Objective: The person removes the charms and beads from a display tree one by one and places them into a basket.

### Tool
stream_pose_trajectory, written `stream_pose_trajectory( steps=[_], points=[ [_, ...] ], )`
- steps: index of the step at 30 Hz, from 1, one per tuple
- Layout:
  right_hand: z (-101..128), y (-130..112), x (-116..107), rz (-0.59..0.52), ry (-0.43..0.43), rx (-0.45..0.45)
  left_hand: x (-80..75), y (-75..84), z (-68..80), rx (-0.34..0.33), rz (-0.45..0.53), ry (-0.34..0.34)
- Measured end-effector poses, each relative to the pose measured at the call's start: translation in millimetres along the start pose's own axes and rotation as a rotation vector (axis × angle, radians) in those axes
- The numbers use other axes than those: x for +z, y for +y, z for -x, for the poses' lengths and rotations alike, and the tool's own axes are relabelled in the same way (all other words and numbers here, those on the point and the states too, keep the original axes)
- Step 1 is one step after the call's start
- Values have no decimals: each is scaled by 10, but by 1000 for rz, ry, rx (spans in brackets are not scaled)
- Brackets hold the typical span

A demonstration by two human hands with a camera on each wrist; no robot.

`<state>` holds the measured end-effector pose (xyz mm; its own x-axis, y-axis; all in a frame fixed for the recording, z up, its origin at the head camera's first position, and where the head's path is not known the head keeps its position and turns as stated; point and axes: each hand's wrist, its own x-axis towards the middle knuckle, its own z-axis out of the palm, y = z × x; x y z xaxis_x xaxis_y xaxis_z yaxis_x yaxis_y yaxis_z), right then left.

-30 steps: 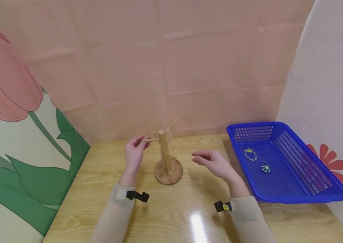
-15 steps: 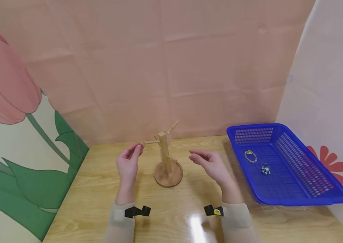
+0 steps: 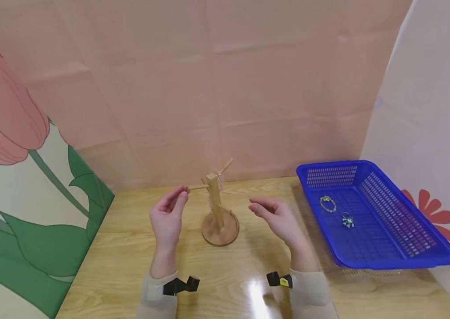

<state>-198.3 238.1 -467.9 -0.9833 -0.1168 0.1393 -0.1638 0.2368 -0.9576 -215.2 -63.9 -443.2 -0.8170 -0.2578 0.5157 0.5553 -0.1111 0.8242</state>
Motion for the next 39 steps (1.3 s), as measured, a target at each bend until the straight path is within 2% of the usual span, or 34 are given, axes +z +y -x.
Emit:
stream_pose_trajectory(
  steps=[6,12,17,23,39],
  points=[
    [7,-31,31,8,-12,-19,46,12,3,25,-11,-48],
    [63,-64,21,-14,-13,12,68,32,16,26,-10,-25],
    [61,-93,40,-13,-29,-7,88,26,-6,32,-5,-7],
    [61,-126,71,-22,-51,-41,114,28,-20,36,12,-14],
    [76,-149,106,27,-74,-30,110,36,-33,56,-28,-23]
  ],
)
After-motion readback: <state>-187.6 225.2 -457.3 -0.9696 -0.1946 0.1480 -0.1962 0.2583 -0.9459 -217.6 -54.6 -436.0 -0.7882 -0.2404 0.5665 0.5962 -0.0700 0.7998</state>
